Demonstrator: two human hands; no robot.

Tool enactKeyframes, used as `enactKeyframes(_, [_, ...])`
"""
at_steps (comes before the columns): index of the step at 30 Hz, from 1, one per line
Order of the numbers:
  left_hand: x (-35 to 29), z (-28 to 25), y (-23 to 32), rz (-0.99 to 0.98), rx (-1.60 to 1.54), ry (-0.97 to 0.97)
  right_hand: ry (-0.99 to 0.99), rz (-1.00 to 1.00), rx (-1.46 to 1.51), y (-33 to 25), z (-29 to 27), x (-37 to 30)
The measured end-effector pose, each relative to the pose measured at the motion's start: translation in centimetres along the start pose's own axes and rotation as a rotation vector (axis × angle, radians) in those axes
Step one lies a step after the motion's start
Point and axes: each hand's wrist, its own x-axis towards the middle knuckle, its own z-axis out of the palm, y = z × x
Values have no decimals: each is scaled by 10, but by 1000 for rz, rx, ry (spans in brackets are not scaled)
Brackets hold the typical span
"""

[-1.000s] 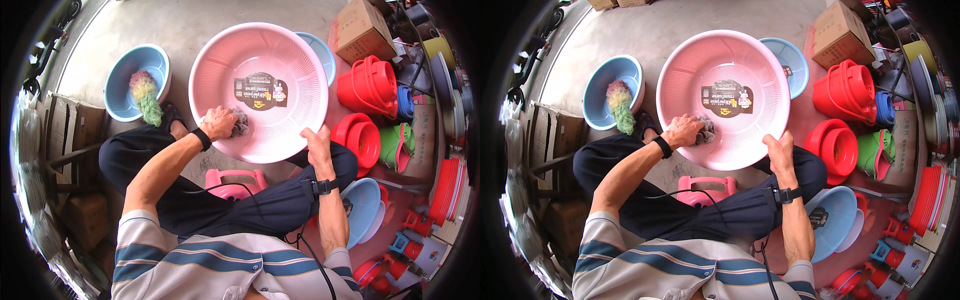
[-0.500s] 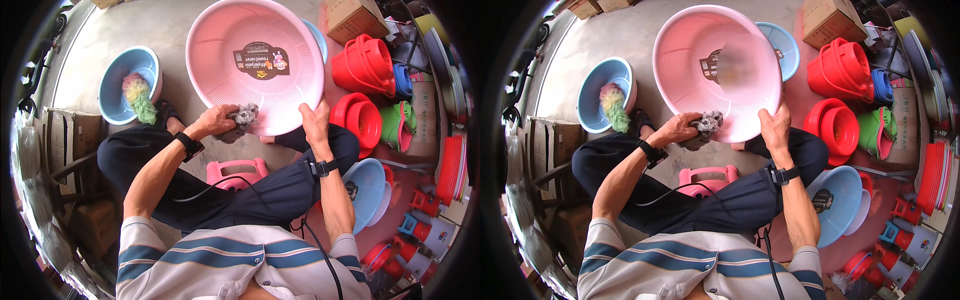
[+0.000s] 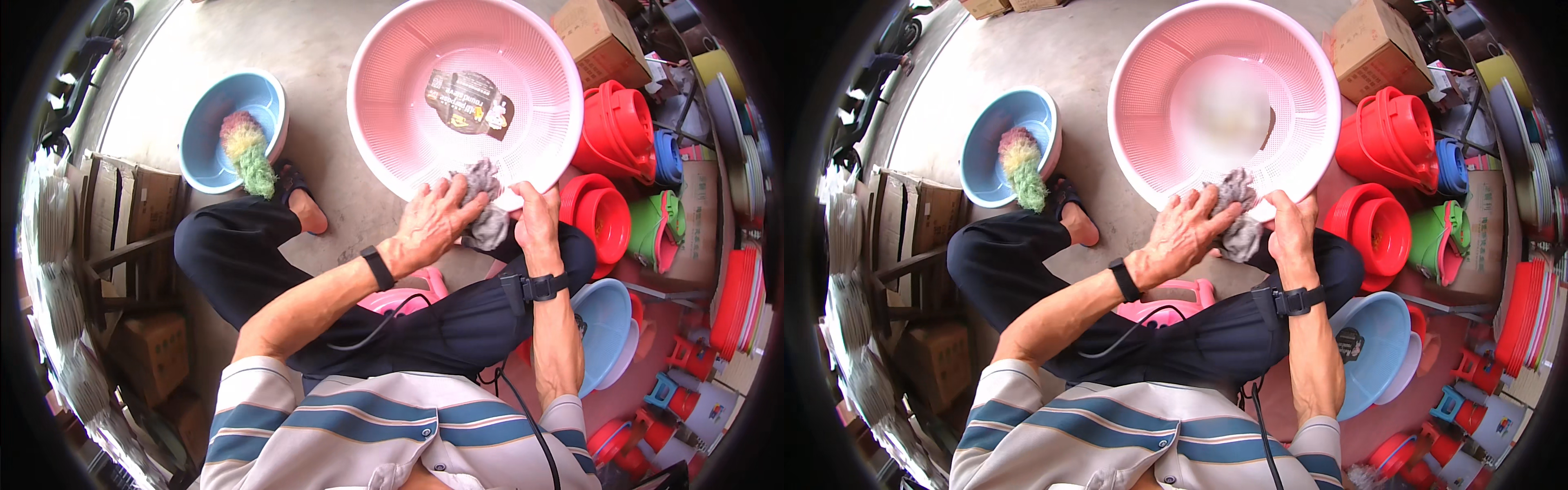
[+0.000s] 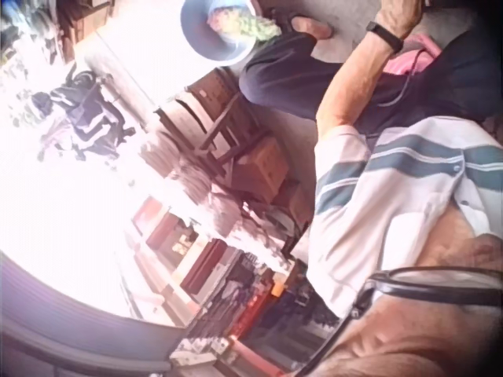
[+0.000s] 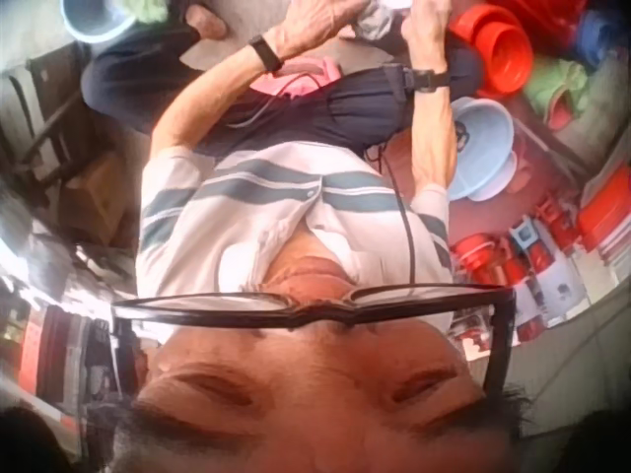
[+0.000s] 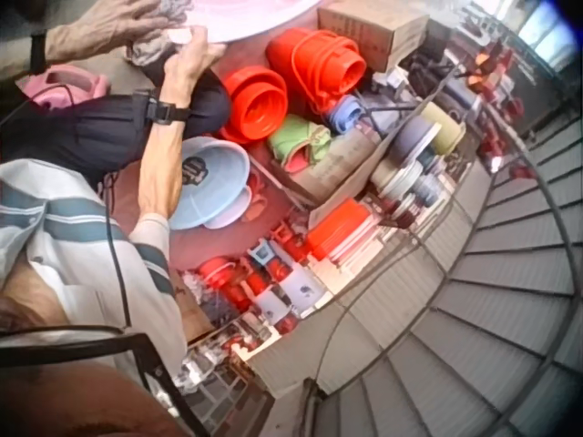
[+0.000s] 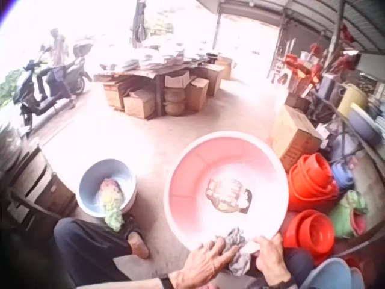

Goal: Dusting and wiping down plastic wash basins and bowls.

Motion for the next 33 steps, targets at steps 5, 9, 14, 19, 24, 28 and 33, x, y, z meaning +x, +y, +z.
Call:
enactKeyframes(5, [-45, -3, -108, 41, 365, 1, -31, 36, -42, -10, -19, 6])
enactKeyframes(9, [-34, -18, -116, 8, 344, -42, 11, 144, -93, 8, -20, 11])
enactKeyframes(14, [-29, -7, -61, -15, 37, -1, 51, 116, -28, 23, 3, 5])
enactKeyframes(19, [-24, -5, -18, 67, -7, -134, 22, 162, 11, 19, -9, -2])
enactKeyframes(24, [-53, -31, -106, 280, 390, -226, 7, 165, -98, -3, -52, 9])
enactKeyframes(28, [-37, -58, -180, 321, 642, -221, -91, 250, -192, -24, -45, 7])
enactKeyframes(33, [7, -100, -207, 87, 616, 29, -82, 249, -233, -27, -50, 18])
